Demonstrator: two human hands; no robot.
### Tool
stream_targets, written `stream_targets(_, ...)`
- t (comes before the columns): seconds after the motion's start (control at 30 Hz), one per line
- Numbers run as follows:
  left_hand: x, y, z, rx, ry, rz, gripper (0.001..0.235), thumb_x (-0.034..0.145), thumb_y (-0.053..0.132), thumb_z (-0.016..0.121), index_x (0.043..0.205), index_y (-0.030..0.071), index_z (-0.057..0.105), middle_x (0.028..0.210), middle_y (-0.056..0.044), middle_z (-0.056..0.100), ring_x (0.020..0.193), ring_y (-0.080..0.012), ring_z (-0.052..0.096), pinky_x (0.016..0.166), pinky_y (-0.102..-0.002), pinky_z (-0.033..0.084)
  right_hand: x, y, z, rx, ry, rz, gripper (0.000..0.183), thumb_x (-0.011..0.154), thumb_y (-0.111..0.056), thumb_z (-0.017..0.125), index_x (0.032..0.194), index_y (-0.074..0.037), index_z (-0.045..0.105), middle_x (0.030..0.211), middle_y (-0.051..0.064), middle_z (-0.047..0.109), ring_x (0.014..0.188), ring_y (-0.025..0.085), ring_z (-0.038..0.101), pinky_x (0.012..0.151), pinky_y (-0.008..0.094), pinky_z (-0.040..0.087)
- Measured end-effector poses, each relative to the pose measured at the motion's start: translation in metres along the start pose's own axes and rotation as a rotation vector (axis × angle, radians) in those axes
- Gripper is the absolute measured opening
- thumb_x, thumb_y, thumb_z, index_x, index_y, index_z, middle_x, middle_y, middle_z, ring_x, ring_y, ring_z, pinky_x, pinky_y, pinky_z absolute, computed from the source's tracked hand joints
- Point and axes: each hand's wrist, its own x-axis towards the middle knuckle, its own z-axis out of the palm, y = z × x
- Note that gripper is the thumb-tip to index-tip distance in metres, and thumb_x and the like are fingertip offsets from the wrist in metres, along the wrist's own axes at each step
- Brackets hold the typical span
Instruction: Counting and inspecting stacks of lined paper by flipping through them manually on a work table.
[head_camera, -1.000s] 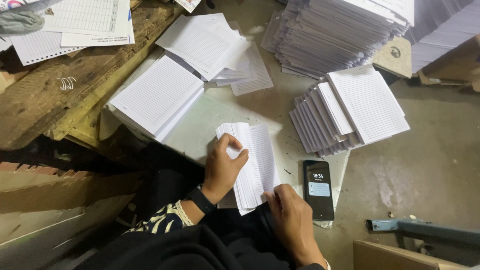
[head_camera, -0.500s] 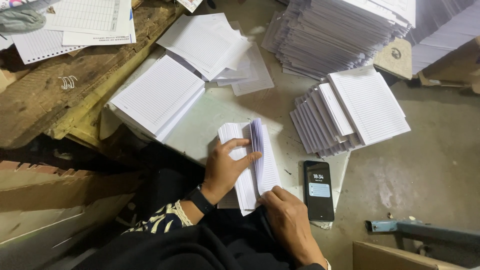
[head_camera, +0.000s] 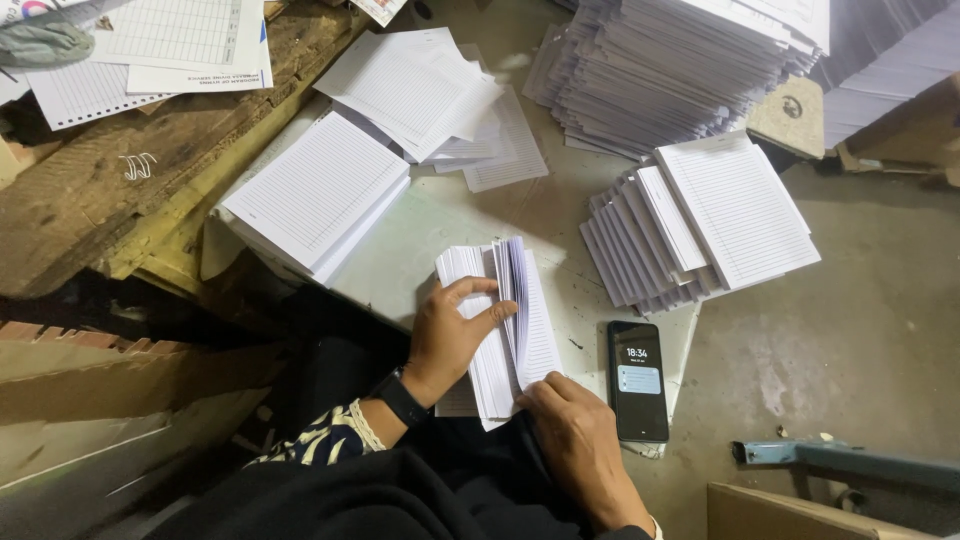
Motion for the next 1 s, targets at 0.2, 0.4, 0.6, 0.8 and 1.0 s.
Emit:
stream_targets(0.2,0.003,-0.002,0.003,-0.087,0.049,-0.016,0.017,0.075,0.027,0.079,0.084,0.014,0.074,0.087,0.001,0.075,0.09,-0.0151,0.069,0.082,-0.029,0.055,-0.002,0.004,0.004,-0.022,-0.011,0.014,0.01,0.083,-0.011,0.062,0.073,-0.013,0.06,0.065,-0.001,0.053,0.051,0.02,0.048,0.044,0.036,0.035)
stream_targets(0.4,0.006,-0.003,0.004,-0.12,0.09,-0.015,0.01,0.074,0.023,0.077,0.071,0.014,0.072,0.078,0.002,0.073,0.084,-0.0166,0.067,0.082,-0.032,0.052,-0.005,0.009,0.007,-0.011,0.047,0.047,0.028,0.088,-0.018,0.064,0.067,-0.011,0.047,0.06,-0.001,0.047,0.049,0.018,0.042,0.043,0.035,0.031)
stream_targets(0.6,0.009,-0.006,0.001,-0.215,0.071,-0.087,0.009,0.075,0.019,0.075,0.072,0.011,0.071,0.076,0.001,0.072,0.078,-0.013,0.068,0.079,-0.029,0.054,-0.002,0.004,0.003,0.068,0.369,-0.117,0.039,0.09,-0.021,0.062,0.059,-0.011,0.04,0.052,0.0,0.039,0.043,0.012,0.032,0.041,0.027,0.026)
stream_targets(0.8,0.01,-0.011,0.002,-0.204,0.056,0.022,0.011,0.08,0.018,0.071,0.073,0.009,0.071,0.076,0.001,0.072,0.078,-0.0121,0.066,0.079,-0.028,0.053,0.019,0.01,0.006,0.757,0.168,0.437,0.035,0.089,-0.022,0.058,0.118,-0.003,0.063,0.095,0.011,0.07,0.084,0.019,0.07,0.076,0.029,0.056)
stream_targets(1.0,-0.016,0.032,-0.026,-0.167,-0.251,0.241,0.073,0.094,0.045,0.053,0.152,0.01,0.024,0.115,-0.032,0.057,0.103,-0.0453,0.063,0.077,-0.052,0.056,0.043,0.004,-0.007,0.819,-0.12,0.515,0.069,0.095,-0.052,0.043,0.134,0.004,0.052,0.128,0.032,0.056,0.123,0.045,0.052,0.102,0.055,0.04)
